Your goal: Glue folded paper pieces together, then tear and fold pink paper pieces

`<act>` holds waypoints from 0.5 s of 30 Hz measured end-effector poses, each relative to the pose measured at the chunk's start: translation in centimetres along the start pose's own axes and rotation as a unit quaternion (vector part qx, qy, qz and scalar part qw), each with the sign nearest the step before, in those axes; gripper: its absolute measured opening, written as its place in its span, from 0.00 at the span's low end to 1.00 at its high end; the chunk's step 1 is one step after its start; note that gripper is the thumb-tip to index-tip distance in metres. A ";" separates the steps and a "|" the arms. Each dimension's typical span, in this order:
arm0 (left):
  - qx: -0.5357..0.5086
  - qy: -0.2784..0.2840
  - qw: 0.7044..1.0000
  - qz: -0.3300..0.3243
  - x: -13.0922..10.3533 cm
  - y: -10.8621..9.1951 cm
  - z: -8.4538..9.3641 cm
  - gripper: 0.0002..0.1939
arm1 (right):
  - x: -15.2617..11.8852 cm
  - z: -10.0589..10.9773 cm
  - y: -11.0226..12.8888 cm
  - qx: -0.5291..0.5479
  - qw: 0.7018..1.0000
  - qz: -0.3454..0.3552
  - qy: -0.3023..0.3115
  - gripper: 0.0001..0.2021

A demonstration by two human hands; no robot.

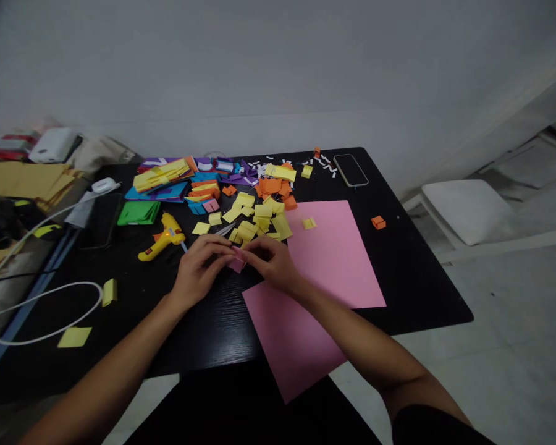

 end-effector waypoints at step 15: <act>-0.022 -0.056 0.997 0.050 -0.4 0.6 0.3 0.01 | -0.7 -0.4 0.8 0.006 0.999 0.048 0.008 0.08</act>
Point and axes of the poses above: each hand's wrist, its own x-axis towards the middle knuckle, its own z-axis out of the back of the hand, y = z × x, the point moved 7 cm from there along x, towards the middle knuckle, and after that the axes turned 14 degrees about -z, right-handed, at the moved point
